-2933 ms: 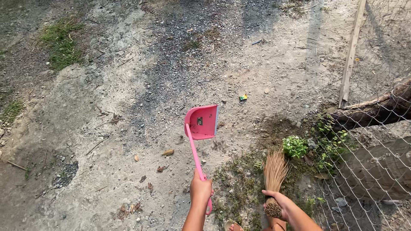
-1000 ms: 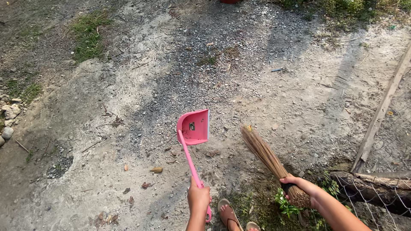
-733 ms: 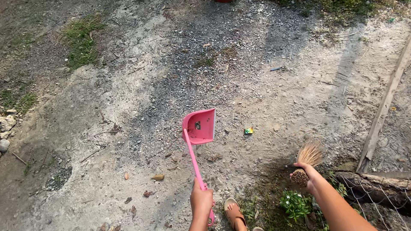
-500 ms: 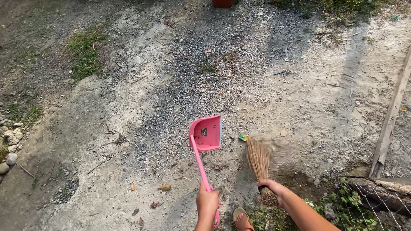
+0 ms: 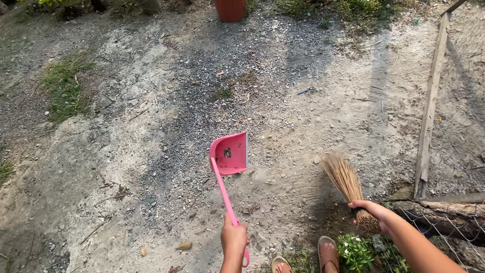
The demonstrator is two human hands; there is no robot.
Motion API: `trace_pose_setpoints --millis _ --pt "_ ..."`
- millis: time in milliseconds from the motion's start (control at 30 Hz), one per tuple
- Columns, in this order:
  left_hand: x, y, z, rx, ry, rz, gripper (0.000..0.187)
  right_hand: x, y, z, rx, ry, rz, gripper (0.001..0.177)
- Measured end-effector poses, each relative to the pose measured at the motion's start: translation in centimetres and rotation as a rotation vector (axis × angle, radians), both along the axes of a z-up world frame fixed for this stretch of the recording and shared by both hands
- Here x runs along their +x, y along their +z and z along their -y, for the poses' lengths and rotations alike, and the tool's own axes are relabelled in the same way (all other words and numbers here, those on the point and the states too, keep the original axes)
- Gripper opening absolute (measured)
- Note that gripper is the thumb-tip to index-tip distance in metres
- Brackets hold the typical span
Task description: The person sweeps dirt and debris from a concrete outdoor surface using a hand broom and a dustpan, moving along a fence line and past several potted plants.
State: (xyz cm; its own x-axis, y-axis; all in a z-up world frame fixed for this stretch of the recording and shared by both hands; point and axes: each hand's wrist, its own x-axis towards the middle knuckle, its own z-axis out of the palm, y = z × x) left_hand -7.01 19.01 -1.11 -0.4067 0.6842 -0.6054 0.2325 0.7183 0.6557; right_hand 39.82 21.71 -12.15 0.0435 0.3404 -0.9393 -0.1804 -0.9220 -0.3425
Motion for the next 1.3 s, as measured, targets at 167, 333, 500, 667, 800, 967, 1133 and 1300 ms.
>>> trace_pose_setpoints --millis 167,333,500,667,800,967,1133,1300 --pt "2.3 -1.1 -0.7 0.005 -0.031 0.009 0.032 -0.7 -4.5 -4.1 -0.114 -0.168 -0.005 0.044" --pt "4.7 -2.2 -2.7 0.005 -0.044 0.045 0.036 -7.5 -5.5 -3.5 0.034 0.16 -0.127 0.049" --pt "7.0 -2.3 -4.9 -0.056 -0.081 0.015 0.039 -3.8 2.4 0.6 -0.018 0.375 -0.21 0.1" --pt "9.5 -2.3 -7.6 0.041 -0.063 0.081 0.044 4.1 4.9 2.3 0.002 0.202 -0.064 0.105" --pt "12.1 -1.7 -8.5 0.112 -0.088 0.117 0.048 10.6 1.0 0.8 0.04 -0.105 0.029 0.06" --pt "15.7 -0.5 -10.3 0.063 -0.079 0.092 0.057 11.3 -3.4 -3.6 -0.085 -0.531 -0.055 0.04" --pt "18.5 0.1 -12.2 0.029 -0.105 0.031 0.037 0.3 -8.2 -5.6 -0.145 -0.431 -0.307 0.044" --pt "20.0 -0.1 -14.1 0.006 -0.068 0.026 0.035 -4.9 -6.2 -5.4 0.044 -0.161 -0.346 0.042"
